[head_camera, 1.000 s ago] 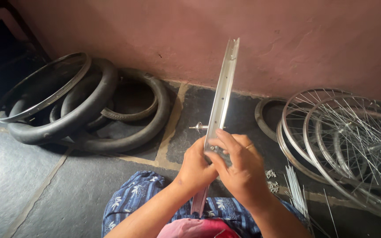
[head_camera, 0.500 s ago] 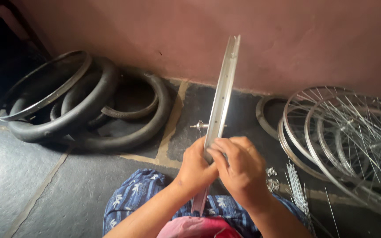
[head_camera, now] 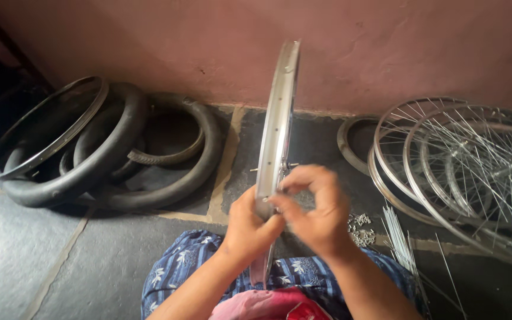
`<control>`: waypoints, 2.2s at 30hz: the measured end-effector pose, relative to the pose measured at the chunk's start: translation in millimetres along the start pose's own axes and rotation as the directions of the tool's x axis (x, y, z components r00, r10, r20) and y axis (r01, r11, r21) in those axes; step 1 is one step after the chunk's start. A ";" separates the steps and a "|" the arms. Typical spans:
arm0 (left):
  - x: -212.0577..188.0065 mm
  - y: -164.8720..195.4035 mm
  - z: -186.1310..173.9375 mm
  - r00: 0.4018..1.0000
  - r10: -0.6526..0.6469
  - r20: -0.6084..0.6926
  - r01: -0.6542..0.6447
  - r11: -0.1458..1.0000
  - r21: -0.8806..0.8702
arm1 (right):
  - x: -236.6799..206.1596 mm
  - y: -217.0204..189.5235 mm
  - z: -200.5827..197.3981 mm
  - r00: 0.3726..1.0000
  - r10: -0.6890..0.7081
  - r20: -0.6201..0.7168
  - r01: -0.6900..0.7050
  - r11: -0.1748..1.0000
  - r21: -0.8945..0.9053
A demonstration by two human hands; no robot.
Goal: The person sits on the floor with a bicycle wheel rim across their lap and laces spokes into it. They fan spokes from the hub, insert spoke ends through the rim eyelets one at a time, and thread nipples onto the spoke ends, working around the rim.
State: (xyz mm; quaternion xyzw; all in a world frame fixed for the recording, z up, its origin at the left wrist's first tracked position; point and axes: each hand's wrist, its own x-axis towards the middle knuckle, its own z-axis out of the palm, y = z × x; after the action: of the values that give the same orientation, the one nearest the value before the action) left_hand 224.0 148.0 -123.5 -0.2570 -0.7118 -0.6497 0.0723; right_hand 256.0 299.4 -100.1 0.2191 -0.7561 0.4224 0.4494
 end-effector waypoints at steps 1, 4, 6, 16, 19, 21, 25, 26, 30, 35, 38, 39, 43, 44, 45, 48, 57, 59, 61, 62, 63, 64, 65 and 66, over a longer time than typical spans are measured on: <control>-2.4 -1.0 -3.2 0.999 -0.054 0.006 0.054 0.998 -0.029 | -3.8 13.5 -0.9 0.991 0.103 -0.083 -0.097 0.992 0.082; -7.0 -4.8 -12.7 0.994 -0.109 0.011 0.109 0.993 -0.042 | -2.1 71.4 3.9 0.891 0.376 -0.255 -0.297 0.906 0.301; -10.3 -6.1 -15.6 0.994 -0.110 0.011 0.110 0.994 -0.026 | -15.2 100.5 9.2 0.868 0.459 -0.188 -0.490 0.852 -0.183; -11.9 -4.7 -12.7 0.998 -0.068 0.010 0.068 0.998 0.008 | -76.1 180.0 60.6 0.779 0.625 0.059 -0.530 0.705 -0.472; -12.1 -3.5 -10.2 0.996 -0.079 0.027 0.078 0.996 0.050 | -84.2 177.5 66.5 0.621 0.769 0.153 -0.692 0.629 -0.355; -11.4 -2.8 -8.7 0.996 -0.078 0.035 0.076 0.995 0.061 | -92.4 175.0 70.6 0.507 0.837 0.207 -0.782 0.548 -0.297; -9.1 -2.0 -8.8 0.998 -0.049 0.030 0.047 0.998 0.051 | -102.8 168.9 73.6 0.463 0.848 0.256 -0.849 0.508 -0.146; -8.3 -2.0 -9.2 0.998 -0.049 0.029 0.047 0.998 0.048 | -103.8 168.5 73.0 0.457 0.845 0.279 -0.864 0.496 -0.089; -3.4 -1.8 -9.4 0.997 -0.071 0.027 0.071 0.997 0.019 | -99.1 167.4 73.8 0.753 0.652 -0.090 -0.657 0.736 -0.164; -2.7 1.0 -7.9 1.000 0.018 0.019 -0.019 0.999 0.043 | -91.6 160.0 78.6 0.789 0.585 -0.189 -0.611 0.781 -0.131; -3.3 2.3 -8.3 0.994 -0.106 0.019 0.104 0.992 0.068 | -95.7 156.2 88.7 0.657 0.746 -0.110 -0.727 0.665 0.169; -3.2 2.2 -8.6 0.995 -0.097 0.015 0.096 0.993 0.063 | -97.3 156.5 90.9 0.627 0.773 -0.096 -0.750 0.632 0.192; -4.6 0.7 -8.2 0.998 -0.070 0.004 0.069 0.995 0.068 | -101.7 158.4 94.9 0.548 0.836 -0.003 -0.808 0.531 0.256; -4.9 0.1 -7.8 0.998 -0.063 0.002 0.063 0.995 0.075 | -101.6 158.7 94.7 0.541 0.840 0.028 -0.815 0.516 0.265; -5.4 -0.5 -7.5 0.998 -0.060 0.008 0.059 0.996 0.063 | -101.1 158.9 94.1 0.511 0.859 0.032 -0.834 0.486 0.261; -5.6 -2.1 -8.4 0.999 -0.045 0.017 0.044 0.998 0.053 | -98.7 157.9 93.0 0.437 0.899 0.032 -0.871 0.413 0.266; -5.8 -2.9 -7.9 0.998 -0.067 0.013 0.066 0.995 0.079 | -105.5 165.2 89.4 0.414 0.901 0.130 -0.903 0.389 0.181; -5.4 -3.0 -8.5 0.996 -0.082 0.027 0.080 0.994 0.072 | -108.9 162.9 90.9 0.291 0.928 0.234 -0.955 0.266 0.134; -3.0 -3.5 -8.1 1.000 -0.022 0.019 0.020 0.997 0.069 | -114.8 154.5 97.7 0.362 0.878 0.313 -0.928 0.306 0.213; -1.0 -4.0 -7.7 1.000 0.010 0.016 -0.011 0.998 0.067 | -115.7 149.6 101.4 0.398 0.849 0.349 -0.912 0.323 0.253; 1.4 -4.4 -7.9 1.000 0.010 0.011 -0.011 0.997 0.077 | -117.5 143.9 103.9 0.339 0.863 0.374 -0.928 0.241 0.284; 4.8 -5.1 -8.1 1.000 0.009 0.007 -0.010 0.996 0.085 | -121.7 137.1 104.7 0.278 0.873 0.401 -0.937 0.156 0.312; 8.6 -5.5 -8.4 1.000 0.010 0.001 -0.010 0.996 0.094 | -123.7 132.9 105.7 0.219 0.877 0.428 -0.939 0.070 0.337; 12.4 -5.9 -8.5 1.000 -0.025 0.005 0.024 0.994 0.103 | -125.4 130.6 106.9 0.281 0.877 0.390 -0.911 0.116 0.396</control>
State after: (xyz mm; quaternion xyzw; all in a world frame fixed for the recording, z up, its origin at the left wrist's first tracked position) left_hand 208.7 143.0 -122.1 -0.2461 -0.7477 -0.6121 0.0753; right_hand 173.0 275.5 -291.8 -0.1468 -0.5868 0.7963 -0.0033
